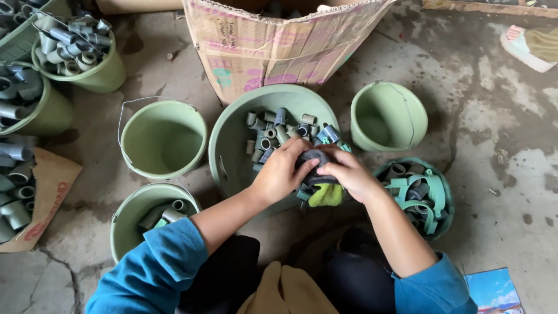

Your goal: The person sits on the floor and wipes small plastic pipe fittings with a cloth. They pick each fitting from a central bucket, wipe it, and place it into a different bucket. The process is repeated for multiple fittings throughout the clip.

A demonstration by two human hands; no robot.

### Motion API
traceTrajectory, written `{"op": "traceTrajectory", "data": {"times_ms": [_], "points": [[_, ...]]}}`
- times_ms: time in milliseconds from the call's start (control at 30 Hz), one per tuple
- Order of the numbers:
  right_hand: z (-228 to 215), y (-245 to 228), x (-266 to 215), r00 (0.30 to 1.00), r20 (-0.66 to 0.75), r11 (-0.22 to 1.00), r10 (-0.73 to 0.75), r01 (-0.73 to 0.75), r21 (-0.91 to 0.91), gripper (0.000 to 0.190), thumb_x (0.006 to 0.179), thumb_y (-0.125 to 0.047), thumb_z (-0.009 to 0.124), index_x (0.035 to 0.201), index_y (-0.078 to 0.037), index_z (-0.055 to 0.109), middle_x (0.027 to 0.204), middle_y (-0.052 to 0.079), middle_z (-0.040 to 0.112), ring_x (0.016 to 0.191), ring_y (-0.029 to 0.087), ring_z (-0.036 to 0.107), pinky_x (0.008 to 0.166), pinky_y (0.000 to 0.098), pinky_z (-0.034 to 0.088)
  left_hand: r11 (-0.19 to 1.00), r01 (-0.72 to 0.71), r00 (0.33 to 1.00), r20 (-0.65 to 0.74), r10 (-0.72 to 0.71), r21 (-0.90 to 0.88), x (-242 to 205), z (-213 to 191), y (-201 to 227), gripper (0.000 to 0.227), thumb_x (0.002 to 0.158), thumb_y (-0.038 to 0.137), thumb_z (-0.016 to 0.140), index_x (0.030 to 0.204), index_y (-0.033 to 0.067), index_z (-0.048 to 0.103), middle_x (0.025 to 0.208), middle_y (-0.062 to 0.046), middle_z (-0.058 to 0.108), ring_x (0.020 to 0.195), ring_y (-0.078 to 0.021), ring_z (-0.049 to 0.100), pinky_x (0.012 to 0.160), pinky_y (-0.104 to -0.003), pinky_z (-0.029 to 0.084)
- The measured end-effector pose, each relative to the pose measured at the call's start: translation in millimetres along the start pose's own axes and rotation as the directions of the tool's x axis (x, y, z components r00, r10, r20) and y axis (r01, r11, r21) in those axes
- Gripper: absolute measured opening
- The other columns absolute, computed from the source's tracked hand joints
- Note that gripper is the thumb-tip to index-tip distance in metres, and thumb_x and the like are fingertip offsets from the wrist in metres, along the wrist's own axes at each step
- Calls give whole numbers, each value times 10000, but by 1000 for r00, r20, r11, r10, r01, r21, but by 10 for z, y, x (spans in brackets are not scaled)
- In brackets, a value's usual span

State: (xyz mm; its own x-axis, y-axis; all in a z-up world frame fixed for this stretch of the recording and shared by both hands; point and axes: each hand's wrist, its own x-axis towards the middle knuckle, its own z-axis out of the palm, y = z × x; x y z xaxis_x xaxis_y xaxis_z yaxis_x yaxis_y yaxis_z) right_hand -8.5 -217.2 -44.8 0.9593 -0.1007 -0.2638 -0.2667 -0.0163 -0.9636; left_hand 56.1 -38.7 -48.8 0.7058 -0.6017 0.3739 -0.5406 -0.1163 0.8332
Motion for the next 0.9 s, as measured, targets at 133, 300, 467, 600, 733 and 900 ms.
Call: {"op": "traceTrajectory", "data": {"times_ms": [133,300,467,600,733,900], "points": [[-129,145,33,999,-43,958,8,-20,-286,452,780,-154,742,1227,-89,715,1294,81,673,1255,273,596,1047,401,459,982,134,989,43,-141,135,-25,16,-129,304,975,340,669,1080,66,591,882,-185,643,818,-462,689,668,-500,566],[-299,166,53,1000,-22,925,1,-9,-381,175,815,-212,707,948,-156,806,893,-34,771,927,135,696,873,348,529,980,179,978,120,-169,-83,-20,-86,-79,307,944,343,719,1026,72,600,766,-224,660,747,-497,676,604,-466,536],[-220,-91,-8,996,47,975,-80,88,-203,245,845,-143,683,1070,-109,773,872,12,733,878,119,623,840,329,532,932,218,972,156,-178,-291,-11,-167,-140,408,752,258,898,1023,92,642,803,-145,695,786,-261,695,688,-386,540],[-179,-235,-108,999,43,992,-11,6,124,347,796,-78,662,1133,-29,731,929,73,740,880,152,660,827,326,546,852,296,953,195,-233,-431,-77,-208,-274,296,822,85,800,1086,95,665,837,-68,649,848,-179,638,782,-344,532],[-580,802,301,967,-35,881,254,-216,420,184,892,-195,752,1043,-91,762,933,95,758,821,235,730,783,391,601,787,362,931,152,-332,-499,-144,-131,-412,252,879,108,760,1111,103,663,900,-30,649,929,-141,603,820,-309,510],[-22,90,-43,943,120,881,311,-333,335,532,710,125,774,1226,97,648,1078,287,727,888,400,733,750,553,603,504,469,826,159,-541,-725,-128,-269,22,545,770,130,889,1227,16,616,1040,-151,651,982,-250,635,846,-376,566]]}}
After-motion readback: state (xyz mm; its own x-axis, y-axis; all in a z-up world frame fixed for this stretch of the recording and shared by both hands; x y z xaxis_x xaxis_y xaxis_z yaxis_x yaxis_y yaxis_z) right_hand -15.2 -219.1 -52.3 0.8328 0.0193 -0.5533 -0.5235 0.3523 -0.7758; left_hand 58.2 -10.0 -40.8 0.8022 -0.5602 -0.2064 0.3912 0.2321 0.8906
